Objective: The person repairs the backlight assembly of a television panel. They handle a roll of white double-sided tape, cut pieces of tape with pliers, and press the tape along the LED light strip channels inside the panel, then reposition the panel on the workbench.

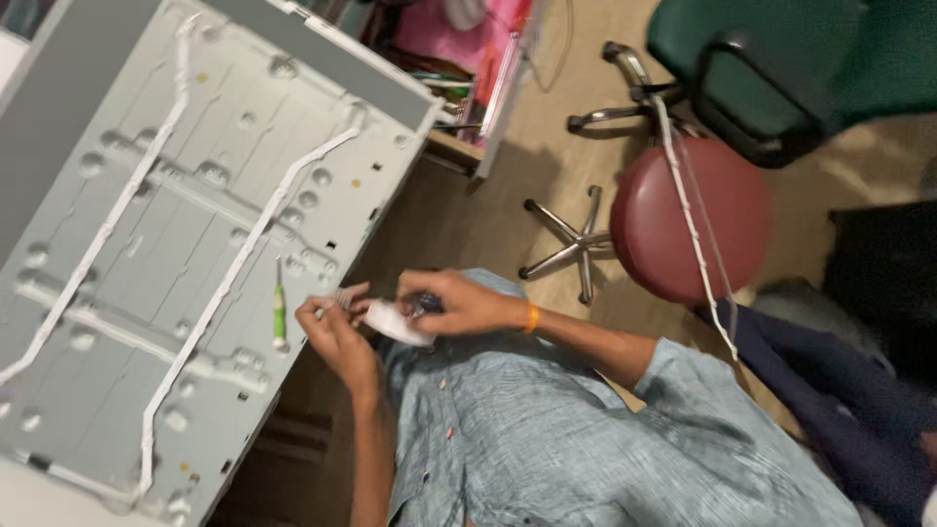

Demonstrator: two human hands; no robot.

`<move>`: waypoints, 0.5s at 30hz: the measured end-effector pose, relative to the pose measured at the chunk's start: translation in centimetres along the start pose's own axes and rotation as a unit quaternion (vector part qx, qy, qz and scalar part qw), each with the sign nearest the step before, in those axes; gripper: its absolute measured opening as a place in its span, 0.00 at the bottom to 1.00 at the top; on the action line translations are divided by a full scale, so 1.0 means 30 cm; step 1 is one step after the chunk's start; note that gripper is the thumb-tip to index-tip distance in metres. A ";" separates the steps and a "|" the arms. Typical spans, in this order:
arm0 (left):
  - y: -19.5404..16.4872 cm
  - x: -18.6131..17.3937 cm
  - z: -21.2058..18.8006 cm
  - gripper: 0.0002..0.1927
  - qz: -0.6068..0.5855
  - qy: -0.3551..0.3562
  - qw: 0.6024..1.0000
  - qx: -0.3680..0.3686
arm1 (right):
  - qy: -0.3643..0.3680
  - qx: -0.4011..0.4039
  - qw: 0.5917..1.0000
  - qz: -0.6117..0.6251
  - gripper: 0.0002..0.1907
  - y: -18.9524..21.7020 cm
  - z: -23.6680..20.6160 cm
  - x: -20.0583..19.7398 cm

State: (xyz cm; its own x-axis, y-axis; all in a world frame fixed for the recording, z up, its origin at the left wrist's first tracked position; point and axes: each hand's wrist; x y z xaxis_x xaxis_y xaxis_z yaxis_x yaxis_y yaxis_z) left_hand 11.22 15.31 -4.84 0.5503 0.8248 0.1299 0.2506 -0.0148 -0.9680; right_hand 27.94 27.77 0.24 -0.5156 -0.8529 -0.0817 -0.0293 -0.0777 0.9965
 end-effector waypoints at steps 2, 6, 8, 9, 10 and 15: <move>0.011 0.004 -0.005 0.09 -0.020 -0.013 0.999 0.021 | -0.047 0.051 0.997 0.024 0.13 -0.042 0.003 -0.036; 0.037 0.001 -0.045 0.10 -0.025 -0.002 0.999 0.048 | -0.136 0.097 0.986 -0.020 0.15 -0.189 -0.033 -0.140; 0.061 0.006 -0.064 0.10 -0.021 0.005 0.999 0.040 | -0.154 0.156 0.973 -0.069 0.13 -0.280 -0.072 -0.220; 0.072 0.001 -0.076 0.10 -0.025 0.005 0.999 0.023 | -0.146 0.142 0.969 -0.141 0.09 -0.328 -0.092 -0.257; 0.087 0.000 -0.089 0.09 -0.031 0.005 0.999 0.007 | -0.143 0.140 0.965 -0.169 0.09 -0.375 -0.107 -0.289; 0.149 -0.016 -0.150 0.09 -0.003 0.035 0.999 -0.013 | -0.065 0.224 0.892 -0.387 0.12 -0.557 -0.073 -0.290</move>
State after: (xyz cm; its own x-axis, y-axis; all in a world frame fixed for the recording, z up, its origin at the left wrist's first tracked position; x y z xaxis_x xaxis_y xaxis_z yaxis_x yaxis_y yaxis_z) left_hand 15.66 12.30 -8.27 0.6028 0.7833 0.1516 0.2747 -0.0253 -0.9612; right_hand 34.79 35.36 -15.73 -0.2863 -0.5630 -0.7753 -0.7446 -0.3784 0.5498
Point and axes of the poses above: each hand's wrist, its own z-axis towards the middle knuckle, its own x-axis out of the palm, y = z × x, and after that the axes turned 7 degrees about -y, right-handed
